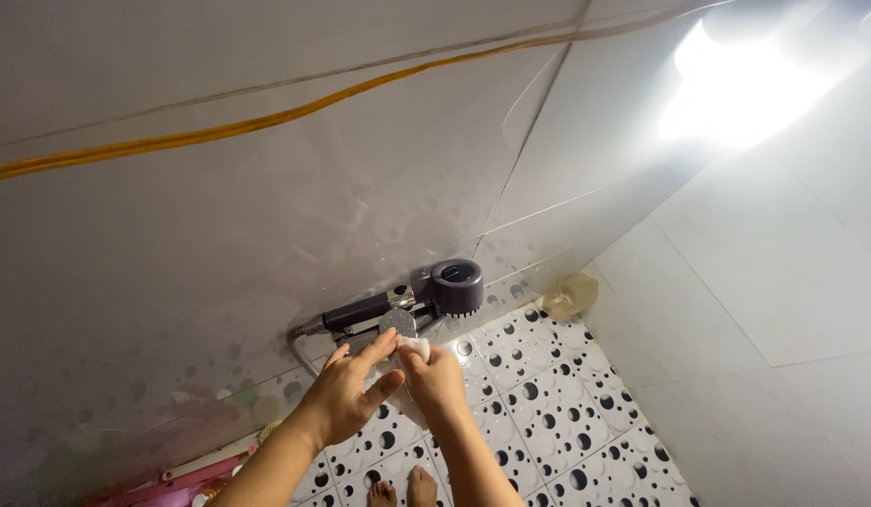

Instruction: The person wipes the shower faucet and handle with a white cloth, cleaning various parts of the metal fixture.

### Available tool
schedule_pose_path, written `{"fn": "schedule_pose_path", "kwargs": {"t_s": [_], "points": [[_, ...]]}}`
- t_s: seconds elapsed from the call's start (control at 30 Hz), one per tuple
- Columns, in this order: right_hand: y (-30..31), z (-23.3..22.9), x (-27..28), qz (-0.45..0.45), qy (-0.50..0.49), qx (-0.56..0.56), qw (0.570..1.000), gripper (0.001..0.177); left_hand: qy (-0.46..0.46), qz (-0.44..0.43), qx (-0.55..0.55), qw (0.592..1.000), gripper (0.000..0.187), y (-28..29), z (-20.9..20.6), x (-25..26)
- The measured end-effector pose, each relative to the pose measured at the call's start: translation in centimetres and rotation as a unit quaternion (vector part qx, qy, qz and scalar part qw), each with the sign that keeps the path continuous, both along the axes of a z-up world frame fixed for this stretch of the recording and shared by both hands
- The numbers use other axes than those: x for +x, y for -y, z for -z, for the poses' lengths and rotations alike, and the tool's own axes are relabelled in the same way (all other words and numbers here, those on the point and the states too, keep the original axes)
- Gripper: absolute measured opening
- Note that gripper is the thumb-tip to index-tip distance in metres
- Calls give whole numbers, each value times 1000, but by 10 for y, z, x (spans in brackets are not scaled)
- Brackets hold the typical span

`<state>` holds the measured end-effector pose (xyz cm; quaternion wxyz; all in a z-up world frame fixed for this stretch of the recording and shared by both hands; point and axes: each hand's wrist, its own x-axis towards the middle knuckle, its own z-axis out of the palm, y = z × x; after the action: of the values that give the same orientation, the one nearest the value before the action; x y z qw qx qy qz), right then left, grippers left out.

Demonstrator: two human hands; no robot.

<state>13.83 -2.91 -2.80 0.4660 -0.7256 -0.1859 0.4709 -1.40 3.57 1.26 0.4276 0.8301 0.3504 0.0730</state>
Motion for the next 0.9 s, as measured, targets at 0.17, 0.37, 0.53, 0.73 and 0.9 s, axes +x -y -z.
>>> {"fn": "schedule_pose_path", "kwargs": {"t_s": [0.17,0.37,0.53,0.73,0.9], "points": [[30,9,7,-41,-22,-11,999,32,-2,-5,44,999,106,3,1,1],[18,7,13,-24,-115,-26,993,23,-41,-1,164,986,89,9,8,5],[-11,11,13,-44,-42,17,998,28,7,-47,108,993,91,10,16,6],[13,11,20,-79,-64,-48,994,31,-10,-70,96,993,87,15,21,10],[30,17,25,-73,-145,-14,987,29,28,-78,95,992,84,17,16,9]]}}
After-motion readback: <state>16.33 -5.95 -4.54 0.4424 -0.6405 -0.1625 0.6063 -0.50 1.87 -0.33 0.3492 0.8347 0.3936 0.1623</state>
